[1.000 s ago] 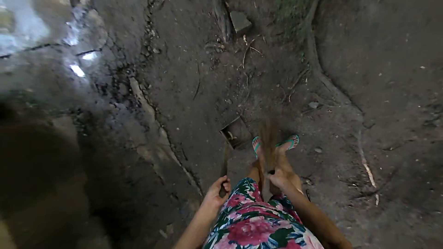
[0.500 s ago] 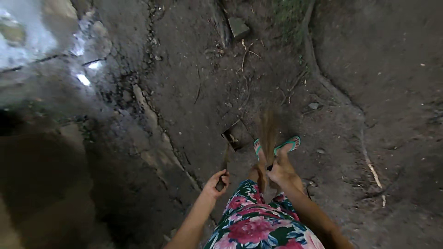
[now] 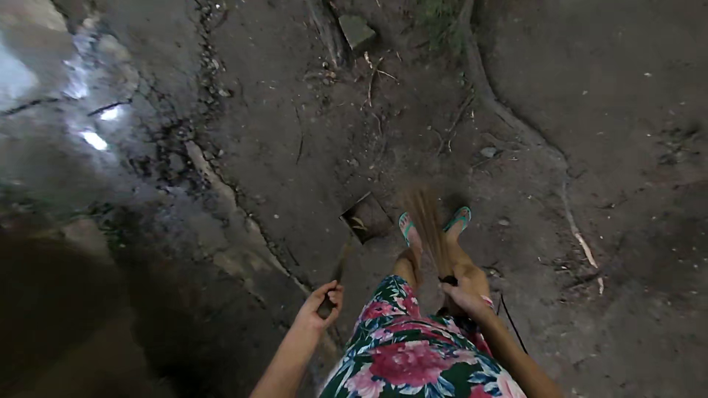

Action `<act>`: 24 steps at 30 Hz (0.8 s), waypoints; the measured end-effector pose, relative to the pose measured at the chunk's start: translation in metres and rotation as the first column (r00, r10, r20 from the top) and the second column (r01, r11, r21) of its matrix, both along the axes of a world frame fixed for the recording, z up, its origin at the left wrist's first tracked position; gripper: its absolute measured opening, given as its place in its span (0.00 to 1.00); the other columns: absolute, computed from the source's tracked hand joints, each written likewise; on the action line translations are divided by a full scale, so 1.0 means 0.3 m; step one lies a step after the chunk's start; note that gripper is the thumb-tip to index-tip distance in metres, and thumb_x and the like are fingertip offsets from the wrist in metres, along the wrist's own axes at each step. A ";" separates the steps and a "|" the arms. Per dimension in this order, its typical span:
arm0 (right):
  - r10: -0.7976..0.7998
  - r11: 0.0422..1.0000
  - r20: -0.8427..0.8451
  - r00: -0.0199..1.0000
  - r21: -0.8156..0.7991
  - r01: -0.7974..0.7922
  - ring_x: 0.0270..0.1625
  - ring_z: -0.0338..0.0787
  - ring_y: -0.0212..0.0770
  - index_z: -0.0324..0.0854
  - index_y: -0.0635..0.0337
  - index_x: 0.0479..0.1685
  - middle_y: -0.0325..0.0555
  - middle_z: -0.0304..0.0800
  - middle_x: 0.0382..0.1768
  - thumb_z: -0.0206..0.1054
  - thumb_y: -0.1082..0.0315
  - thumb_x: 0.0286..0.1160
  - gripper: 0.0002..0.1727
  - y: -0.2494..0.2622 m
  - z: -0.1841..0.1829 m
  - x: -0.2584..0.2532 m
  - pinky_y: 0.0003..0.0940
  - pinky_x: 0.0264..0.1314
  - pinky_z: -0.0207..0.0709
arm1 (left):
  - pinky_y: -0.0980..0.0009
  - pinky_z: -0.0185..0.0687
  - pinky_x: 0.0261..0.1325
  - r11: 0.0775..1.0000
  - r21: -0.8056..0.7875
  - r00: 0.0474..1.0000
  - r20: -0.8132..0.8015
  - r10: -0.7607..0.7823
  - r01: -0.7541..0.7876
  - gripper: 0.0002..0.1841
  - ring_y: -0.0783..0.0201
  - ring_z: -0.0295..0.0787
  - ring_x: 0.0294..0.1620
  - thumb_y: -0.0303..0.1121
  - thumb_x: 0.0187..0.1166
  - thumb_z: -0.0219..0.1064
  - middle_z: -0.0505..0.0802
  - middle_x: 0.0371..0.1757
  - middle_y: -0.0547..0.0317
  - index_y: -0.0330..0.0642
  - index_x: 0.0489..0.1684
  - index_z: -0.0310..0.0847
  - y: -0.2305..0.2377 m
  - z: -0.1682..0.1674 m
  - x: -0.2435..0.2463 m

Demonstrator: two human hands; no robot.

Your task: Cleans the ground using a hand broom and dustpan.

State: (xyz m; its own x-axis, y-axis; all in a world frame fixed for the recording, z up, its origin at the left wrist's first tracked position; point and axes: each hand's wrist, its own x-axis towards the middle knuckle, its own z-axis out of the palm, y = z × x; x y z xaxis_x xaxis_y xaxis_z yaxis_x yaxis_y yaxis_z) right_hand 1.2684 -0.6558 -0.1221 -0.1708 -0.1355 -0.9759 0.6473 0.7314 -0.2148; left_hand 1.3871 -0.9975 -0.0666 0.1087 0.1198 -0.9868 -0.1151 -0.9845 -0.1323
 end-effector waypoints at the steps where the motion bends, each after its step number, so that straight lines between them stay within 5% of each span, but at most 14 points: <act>1: -0.061 0.997 -0.054 0.997 0.045 0.064 0.70 0.85 0.56 0.66 0.65 0.84 0.65 0.82 0.70 0.75 0.62 0.77 0.37 0.023 -0.005 0.005 0.54 0.75 0.76 | 0.86 0.75 0.12 1.000 0.007 1.000 -0.014 -0.001 0.001 0.13 0.77 0.77 0.11 0.34 0.90 0.47 0.83 0.23 0.61 0.39 0.36 0.73 -0.016 0.003 0.012; 3: -0.187 0.971 -0.163 0.969 0.117 0.207 0.65 0.88 0.55 0.74 0.63 0.77 0.62 0.86 0.64 0.77 0.61 0.73 0.33 0.081 -0.049 0.036 0.56 0.71 0.80 | 0.86 0.75 0.12 1.000 -0.001 1.000 -0.013 -0.015 0.015 0.14 0.77 0.76 0.11 0.34 0.90 0.47 0.82 0.22 0.61 0.39 0.36 0.72 -0.033 0.019 0.031; 7: -0.461 0.845 -0.218 0.860 0.188 0.501 0.61 0.88 0.55 0.70 0.66 0.79 0.64 0.85 0.63 0.72 0.64 0.80 0.31 0.165 -0.070 0.078 0.54 0.65 0.82 | 0.86 0.76 0.13 0.998 -0.039 0.999 -0.023 -0.046 0.045 0.12 0.77 0.77 0.12 0.34 0.90 0.47 0.82 0.24 0.61 0.39 0.39 0.72 -0.033 0.051 0.095; 13: -0.556 0.727 -0.266 0.788 0.305 0.616 0.57 0.88 0.54 0.74 0.66 0.75 0.64 0.86 0.60 0.72 0.60 0.80 0.28 0.338 -0.156 0.227 0.52 0.60 0.82 | 0.87 0.73 0.11 0.993 -0.065 0.994 -0.047 -0.102 0.099 0.14 0.78 0.74 0.10 0.35 0.91 0.46 0.82 0.23 0.61 0.39 0.38 0.73 -0.008 0.082 0.247; 19: -0.524 0.741 -0.242 0.816 0.341 0.578 0.64 0.86 0.57 0.77 0.72 0.70 0.67 0.85 0.62 0.73 0.59 0.78 0.29 0.355 -0.233 0.409 0.55 0.67 0.78 | 0.87 0.71 0.10 0.974 -0.122 0.981 -0.007 -0.195 0.193 0.12 0.79 0.73 0.10 0.34 0.90 0.48 0.80 0.21 0.63 0.41 0.36 0.72 0.082 0.075 0.351; 24: -0.288 0.940 -0.071 0.955 0.171 0.296 0.69 0.86 0.59 0.70 0.65 0.80 0.65 0.85 0.67 0.76 0.58 0.74 0.36 0.152 -0.251 0.625 0.57 0.72 0.79 | 0.85 0.73 0.12 0.968 -0.139 0.977 0.000 -0.213 0.211 0.09 0.77 0.74 0.11 0.32 0.88 0.49 0.78 0.21 0.63 0.42 0.37 0.70 0.181 -0.044 0.363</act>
